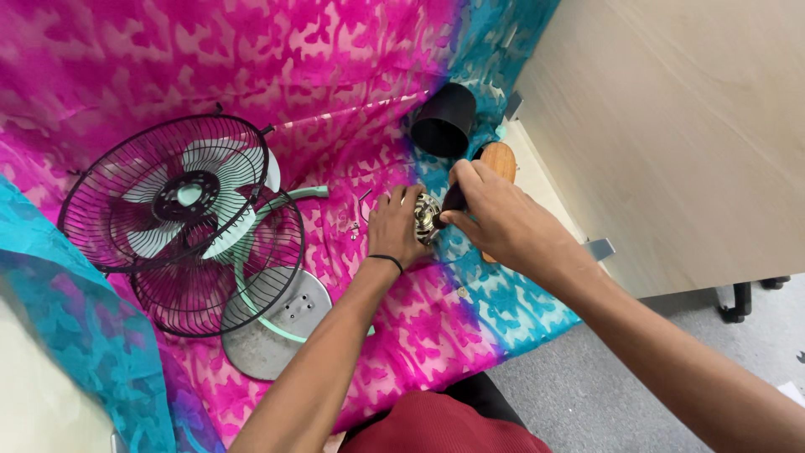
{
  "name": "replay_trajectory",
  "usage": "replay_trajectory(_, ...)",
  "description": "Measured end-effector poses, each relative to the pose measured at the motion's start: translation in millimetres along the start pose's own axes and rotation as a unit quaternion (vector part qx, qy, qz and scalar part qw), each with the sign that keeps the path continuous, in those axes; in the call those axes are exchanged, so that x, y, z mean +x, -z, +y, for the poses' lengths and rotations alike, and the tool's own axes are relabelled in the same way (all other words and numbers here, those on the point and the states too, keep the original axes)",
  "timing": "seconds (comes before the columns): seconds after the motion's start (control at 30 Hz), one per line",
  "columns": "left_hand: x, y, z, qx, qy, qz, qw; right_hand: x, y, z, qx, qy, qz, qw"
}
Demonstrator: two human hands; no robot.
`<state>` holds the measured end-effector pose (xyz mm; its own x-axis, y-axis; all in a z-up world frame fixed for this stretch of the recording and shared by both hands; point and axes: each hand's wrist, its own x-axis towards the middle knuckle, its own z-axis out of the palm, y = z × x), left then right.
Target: The person disassembles a small electric fan by removing the front grille, fan blades, and motor housing. They use a screwdriver to loosen screws on the motor assembly and separate the components on a patterned cloth.
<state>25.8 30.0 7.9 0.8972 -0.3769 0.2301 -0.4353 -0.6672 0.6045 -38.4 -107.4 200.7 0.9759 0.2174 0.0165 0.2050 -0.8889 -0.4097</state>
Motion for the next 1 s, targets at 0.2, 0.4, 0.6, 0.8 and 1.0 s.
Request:
replay_trajectory(0.2, 27, 26, -2, 0.040, -0.112, -0.119, 0.986, -17, 24, 21, 0.064, -0.042, 0.046, 0.996)
replay_trajectory(0.4, 77, 61, 32, 0.187, -0.199, -0.336, 0.902, -72, 8, 41, 0.207, -0.217, 0.144, 0.943)
replay_trajectory(0.6, 111, 36, 60, 0.258, -0.213, -0.569, 0.752, -101, -22, 67, 0.325, -0.303, 0.168, 0.880)
replay_trajectory(0.8, 118, -11, 53, 0.258, -0.190, -0.672, 0.667, -104, -55, 115, 0.386, -0.319, 0.156, 0.851)
replay_trajectory(1.0, 128, -20, 63, 0.319, -0.217, -0.628, 0.676, -101, -70, 162, 0.490, -0.304, 0.128, 0.807)
